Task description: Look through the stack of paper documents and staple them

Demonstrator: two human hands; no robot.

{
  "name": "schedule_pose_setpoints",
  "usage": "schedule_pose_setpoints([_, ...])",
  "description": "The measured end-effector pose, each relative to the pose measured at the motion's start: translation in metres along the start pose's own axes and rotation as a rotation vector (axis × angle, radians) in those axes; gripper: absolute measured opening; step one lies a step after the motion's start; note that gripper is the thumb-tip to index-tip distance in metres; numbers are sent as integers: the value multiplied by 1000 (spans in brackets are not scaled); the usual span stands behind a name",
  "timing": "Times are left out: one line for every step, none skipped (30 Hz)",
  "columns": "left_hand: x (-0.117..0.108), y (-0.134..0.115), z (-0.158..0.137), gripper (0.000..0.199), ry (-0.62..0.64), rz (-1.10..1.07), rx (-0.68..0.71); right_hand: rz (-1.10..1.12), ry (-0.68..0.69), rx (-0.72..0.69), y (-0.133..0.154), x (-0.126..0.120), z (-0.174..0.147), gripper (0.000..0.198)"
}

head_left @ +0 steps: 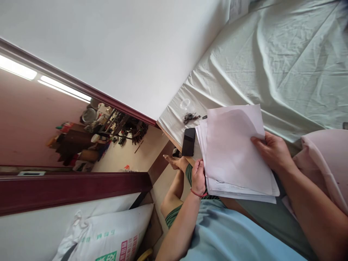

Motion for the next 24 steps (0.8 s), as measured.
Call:
schedule_pose_setpoints([0,-1,-1,36,-4,26,18,-8,11,31,-1,0,0,36])
schedule_pose_setpoints([0,-2,-1,37,-6,46,27,-16,18,51,-2,1,0,37])
schedule_pose_setpoints([0,-3,-2,38,-4,58,29,-26,22,60,-2,1,0,37])
schedule_pose_setpoints([1,-3,-2,39,0,59,26,-39,22,55,-2,1,0,37])
schedule_pose_setpoints([1,-4,-3,40,5,49,20,-52,23,45,-2,1,0,36])
schedule_pose_setpoints([2,-4,-3,40,8,31,14,-64,24,32,-1,1,0,35])
schedule_pose_setpoints([3,-3,-3,39,9,12,10,-74,25,19,-1,1,0,34])
schedule_pose_setpoints([3,-3,-3,39,8,-3,5,-82,26,7,-1,1,0,33])
schedule_pose_setpoints([4,-2,-3,38,6,-11,0,-85,27,-3,0,2,-1,33])
schedule_pose_setpoints([4,-2,-3,37,0,-11,-7,-84,27,-10,0,2,-1,33])
schedule_pose_setpoints([5,-1,-3,36,-8,-6,-12,-81,26,-13,0,2,-1,33])
schedule_pose_setpoints([5,-1,-3,36,-16,4,-15,-83,18,-15,1,2,-1,33])
schedule_pose_setpoints([6,-1,-3,36,-23,16,-16,-93,5,-15,1,2,-1,34])
schedule_pose_setpoints([6,-2,-3,35,-30,31,-14,-115,-13,-18,2,2,-1,35])
schedule_pose_setpoints([6,-4,-3,35,-39,50,-8,-146,-37,-25,3,1,-1,35])
schedule_pose_setpoints([7,-5,-3,35,-48,73,1,-185,-64,-38,5,0,-1,34])
schedule_pose_setpoints([7,-7,-3,34,-57,98,9,-223,-90,-57,7,-1,-1,32])
schedule_pose_setpoints([6,-8,-3,34,-66,121,15,-256,-113,-79,8,-2,-1,31])
schedule_pose_setpoints([6,-9,-3,34,-75,142,20,-278,-132,-98,10,-3,-1,30])
schedule_pose_setpoints([5,-9,-3,34,-83,160,22,-290,-148,-110,11,-4,-2,29])
schedule_pose_setpoints([4,-9,-2,34,-89,175,22,-295,-163,-110,11,-6,-2,29])
schedule_pose_setpoints([3,-8,-2,35,-93,189,25,-293,-181,-102,10,-7,-2,29])
schedule_pose_setpoints([2,-6,-1,35,-95,204,34,-286,-205,-87,10,-9,-2,30])
schedule_pose_setpoints([0,-5,-1,35,-103,229,51,-273,-235,-72,9,-12,-3,30])
Point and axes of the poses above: each hand's wrist, its own z-axis towards the middle knuckle, its own x-axis out of the palm, y = z × x, the point moved 4 cm from there along z, towards the middle knuckle, and after that the axes turned 2 degrees about -y, right-handed, at the moved point
